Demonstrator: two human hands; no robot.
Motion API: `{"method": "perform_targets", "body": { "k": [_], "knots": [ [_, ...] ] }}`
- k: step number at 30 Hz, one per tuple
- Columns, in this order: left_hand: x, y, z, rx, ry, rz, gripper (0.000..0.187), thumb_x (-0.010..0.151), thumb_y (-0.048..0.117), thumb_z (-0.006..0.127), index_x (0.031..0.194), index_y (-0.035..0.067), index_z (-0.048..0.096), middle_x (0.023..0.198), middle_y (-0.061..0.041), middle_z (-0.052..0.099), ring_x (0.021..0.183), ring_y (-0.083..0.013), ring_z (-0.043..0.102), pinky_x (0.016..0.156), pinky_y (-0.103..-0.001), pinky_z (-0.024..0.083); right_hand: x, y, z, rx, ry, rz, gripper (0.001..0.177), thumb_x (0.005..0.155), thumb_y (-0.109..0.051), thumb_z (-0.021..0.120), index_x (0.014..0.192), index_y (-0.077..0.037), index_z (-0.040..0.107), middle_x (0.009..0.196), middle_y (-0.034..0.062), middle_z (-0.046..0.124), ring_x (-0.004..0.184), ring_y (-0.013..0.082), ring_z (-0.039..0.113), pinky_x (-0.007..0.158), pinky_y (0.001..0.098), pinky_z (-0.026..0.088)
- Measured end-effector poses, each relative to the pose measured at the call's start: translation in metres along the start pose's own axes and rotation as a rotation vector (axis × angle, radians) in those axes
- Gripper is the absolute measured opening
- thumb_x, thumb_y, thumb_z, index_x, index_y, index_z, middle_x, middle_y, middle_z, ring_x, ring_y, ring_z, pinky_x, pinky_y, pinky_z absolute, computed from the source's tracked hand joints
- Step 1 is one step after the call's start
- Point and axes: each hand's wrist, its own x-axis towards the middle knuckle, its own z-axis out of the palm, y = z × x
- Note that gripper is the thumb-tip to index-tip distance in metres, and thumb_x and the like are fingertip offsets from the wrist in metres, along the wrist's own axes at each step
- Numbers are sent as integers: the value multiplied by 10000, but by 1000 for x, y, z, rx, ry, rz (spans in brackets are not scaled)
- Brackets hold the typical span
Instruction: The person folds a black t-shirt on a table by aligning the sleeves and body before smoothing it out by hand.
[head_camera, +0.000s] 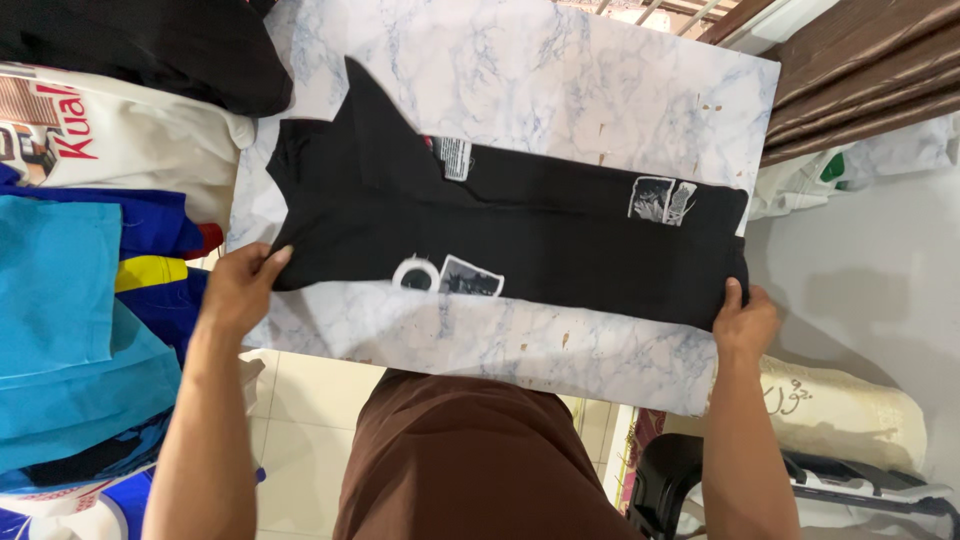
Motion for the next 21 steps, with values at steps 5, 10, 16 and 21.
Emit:
{"method": "perform_targets", "body": {
  "k": [5, 10, 16, 21],
  "knots": [
    [-12, -20, -11, 225, 14, 34, 371, 924, 322, 771, 1033, -28, 714, 761, -156, 667, 682, -192, 591, 688, -341, 485, -2, 29, 11, -141, -18, -147, 444, 1071, -379, 708, 1063, 64, 712, 944, 341, 681, 898, 538, 649, 795, 566, 509],
    [-19, -20, -7, 297, -3, -26, 404, 931, 334, 781, 1070, -38, 707, 745, -237, 651, 665, -297, 579, 653, -412, 494, -14, 42, 10, -35, -44, -14, 480, 1100, -406, 651, 996, 62, 677, 916, 325, 672, 855, 523, 646, 782, 565, 504],
    [-21, -22, -3, 501, 2, 9, 417, 956, 393, 752, 1059, -11, 733, 821, -273, 689, 764, -430, 669, 705, -478, 520, -20, 47, 14, -42, 11, -168, 466, 1062, -406, 664, 941, 44, 673, 859, 317, 660, 819, 540, 639, 720, 577, 502],
    [-26, -26, -2, 448, 87, 125, 433, 968, 403, 718, 1113, -4, 719, 916, -275, 704, 879, -459, 688, 726, -494, 539, -22, 32, 9, -122, 45, -144, 459, 1087, -399, 650, 926, 31, 660, 849, 321, 658, 802, 553, 622, 707, 594, 494]
  ]
}}
